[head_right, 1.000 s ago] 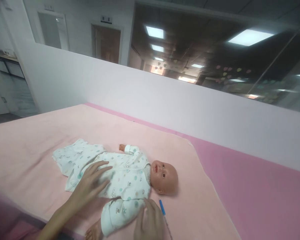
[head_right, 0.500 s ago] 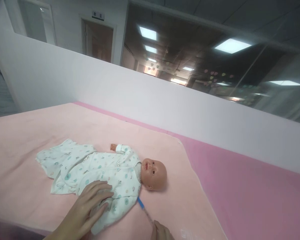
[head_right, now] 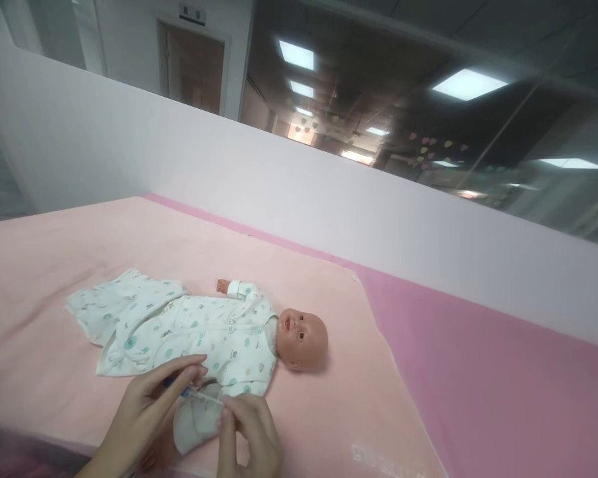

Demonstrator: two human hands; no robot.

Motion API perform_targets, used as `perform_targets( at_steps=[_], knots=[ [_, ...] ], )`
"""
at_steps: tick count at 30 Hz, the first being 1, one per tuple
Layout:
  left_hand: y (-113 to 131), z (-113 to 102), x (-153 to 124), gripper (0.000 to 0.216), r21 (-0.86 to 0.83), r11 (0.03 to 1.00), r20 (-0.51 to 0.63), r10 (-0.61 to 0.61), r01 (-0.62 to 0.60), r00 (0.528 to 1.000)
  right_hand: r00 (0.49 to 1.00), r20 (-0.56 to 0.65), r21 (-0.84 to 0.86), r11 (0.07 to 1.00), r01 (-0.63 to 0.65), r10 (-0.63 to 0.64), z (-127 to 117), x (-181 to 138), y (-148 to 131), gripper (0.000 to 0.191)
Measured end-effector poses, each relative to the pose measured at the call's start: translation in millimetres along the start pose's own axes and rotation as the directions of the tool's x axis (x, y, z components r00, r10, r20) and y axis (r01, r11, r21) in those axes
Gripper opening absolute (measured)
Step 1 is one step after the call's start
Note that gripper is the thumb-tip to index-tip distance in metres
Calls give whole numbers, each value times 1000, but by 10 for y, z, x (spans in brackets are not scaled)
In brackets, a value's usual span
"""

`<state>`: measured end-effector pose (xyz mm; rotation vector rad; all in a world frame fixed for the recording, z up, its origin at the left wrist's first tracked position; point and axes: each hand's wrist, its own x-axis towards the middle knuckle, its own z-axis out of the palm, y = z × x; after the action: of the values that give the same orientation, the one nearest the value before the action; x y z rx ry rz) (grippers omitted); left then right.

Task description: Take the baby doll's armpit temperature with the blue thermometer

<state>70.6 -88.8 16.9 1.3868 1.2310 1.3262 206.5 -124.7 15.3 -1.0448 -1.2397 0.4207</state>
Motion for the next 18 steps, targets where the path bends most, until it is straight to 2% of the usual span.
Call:
perform_targets(
  at_steps=[3, 8, 9, 11, 14, 16, 18],
  knots=[
    [49, -90, 15, 26, -28, 1000, -43, 3, -4, 999, 998, -32, 36, 997, -61, 62, 8, 87, -105, 11],
    [117, -179, 37, 25, -27, 999, -106, 27, -30, 994, 954, -27, 155, 944, -291, 298, -8, 171, -184, 14],
    [127, -187, 43, 25, -33, 999, -124, 30, -35, 992, 935, 14, 211, 913, -350, 355, 4, 179, -179, 17],
    [149, -198, 52, 24, -43, 998, -148, 38, -44, 988, 879, 172, 343, 810, -476, 444, 50, 190, -158, 24],
    [187, -197, 38, 22, -39, 994, -96, 96, -100, 991, 777, 454, 438, 650, -621, 437, 160, 210, -145, 33],
    [203, -190, 11, 19, -37, 990, -5, 139, -139, 990, 740, 567, 406, 660, -632, 361, 231, 249, -173, 35],
    [208, -192, -15, 21, -38, 989, 42, 148, -146, 988, 753, 589, 349, 747, -565, 294, 270, 336, -231, 39]
  ],
)
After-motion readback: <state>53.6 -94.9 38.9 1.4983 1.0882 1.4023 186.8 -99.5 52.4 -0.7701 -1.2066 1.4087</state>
